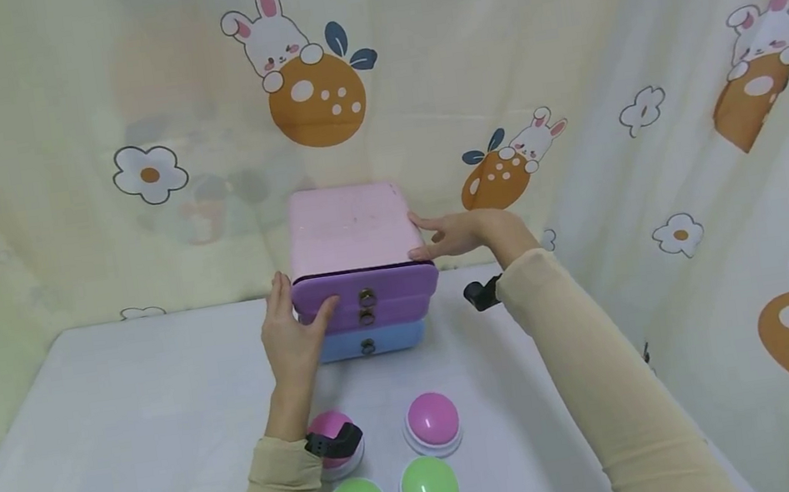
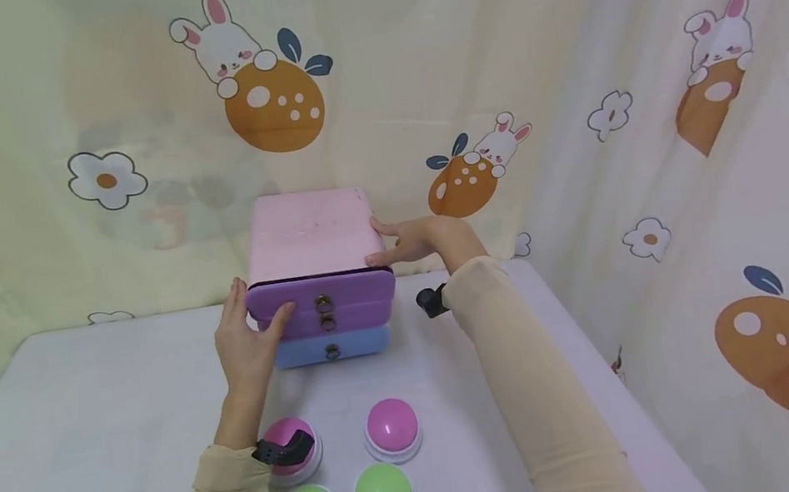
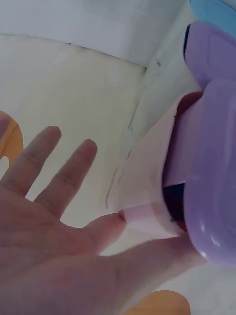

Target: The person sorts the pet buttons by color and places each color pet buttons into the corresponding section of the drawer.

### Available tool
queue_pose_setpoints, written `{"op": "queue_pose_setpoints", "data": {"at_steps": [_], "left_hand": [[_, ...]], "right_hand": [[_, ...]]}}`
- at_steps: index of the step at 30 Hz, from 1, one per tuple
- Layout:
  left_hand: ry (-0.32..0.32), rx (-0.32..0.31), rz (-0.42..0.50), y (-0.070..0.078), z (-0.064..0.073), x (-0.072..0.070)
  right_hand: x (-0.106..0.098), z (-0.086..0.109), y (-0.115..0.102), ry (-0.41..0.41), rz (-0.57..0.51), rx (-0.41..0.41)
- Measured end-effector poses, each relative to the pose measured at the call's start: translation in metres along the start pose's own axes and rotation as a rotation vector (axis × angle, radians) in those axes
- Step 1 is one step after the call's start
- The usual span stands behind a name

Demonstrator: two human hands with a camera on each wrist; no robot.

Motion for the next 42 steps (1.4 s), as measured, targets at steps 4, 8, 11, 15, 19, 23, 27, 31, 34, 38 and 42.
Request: {"op": "queue_pose_setpoints", "data": {"at_steps": [4, 8, 11, 15, 19, 23, 27, 31, 34, 38, 42], "left_hand": [[0.003, 0.003, -0.005, 0.000, 0.003, 0.002], [0.023, 0.027, -0.003, 0.000, 0.004, 0.005], [0.040, 0.034, -0.007, 0.000, 0.005, 0.007], [0.062, 0.040, -0.011, 0.002, 0.006, 0.008], [0.089, 0.045, -0.018, 0.005, 0.005, 0.007], [0.109, 0.030, -0.032, 0.006, 0.004, 0.007], [0.122, -0.004, -0.054, 0.004, 0.002, 0.010], [0.142, -0.033, -0.047, 0.002, 0.002, 0.013], [0.172, -0.042, -0.026, 0.001, 0.002, 0.013], [0.214, -0.055, -0.004, 0.001, 0.003, 0.012], [0.242, -0.066, 0.007, 0.001, 0.003, 0.012]], "right_hand": [[0.003, 0.002, 0.006, -0.021, -0.034, -0.045], [0.008, 0.004, 0.010, -0.032, -0.084, -0.071], [0.012, 0.005, 0.011, -0.033, -0.106, -0.084], [0.018, 0.003, 0.010, 0.002, -0.086, -0.130], [0.020, 0.001, 0.006, 0.078, -0.035, -0.158], [0.022, -0.001, 0.002, 0.130, 0.016, -0.148], [0.022, -0.003, -0.001, 0.172, 0.045, -0.156], [0.022, -0.006, -0.006, 0.196, 0.036, -0.178], [0.022, -0.010, -0.009, 0.197, 0.008, -0.180], [0.022, -0.014, -0.012, 0.185, -0.011, -0.172], [0.019, -0.016, -0.017, 0.161, 0.015, -0.140]]}}
Point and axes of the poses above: each hand's wrist, its own z-axis away from the middle knuckle, its own x-axis out of the palm, y = z × x, the point moved 3 cm from there along -z, towards the middle knuckle, and after that the axes turned 14 degrees about -x, right-handed, at the moved point
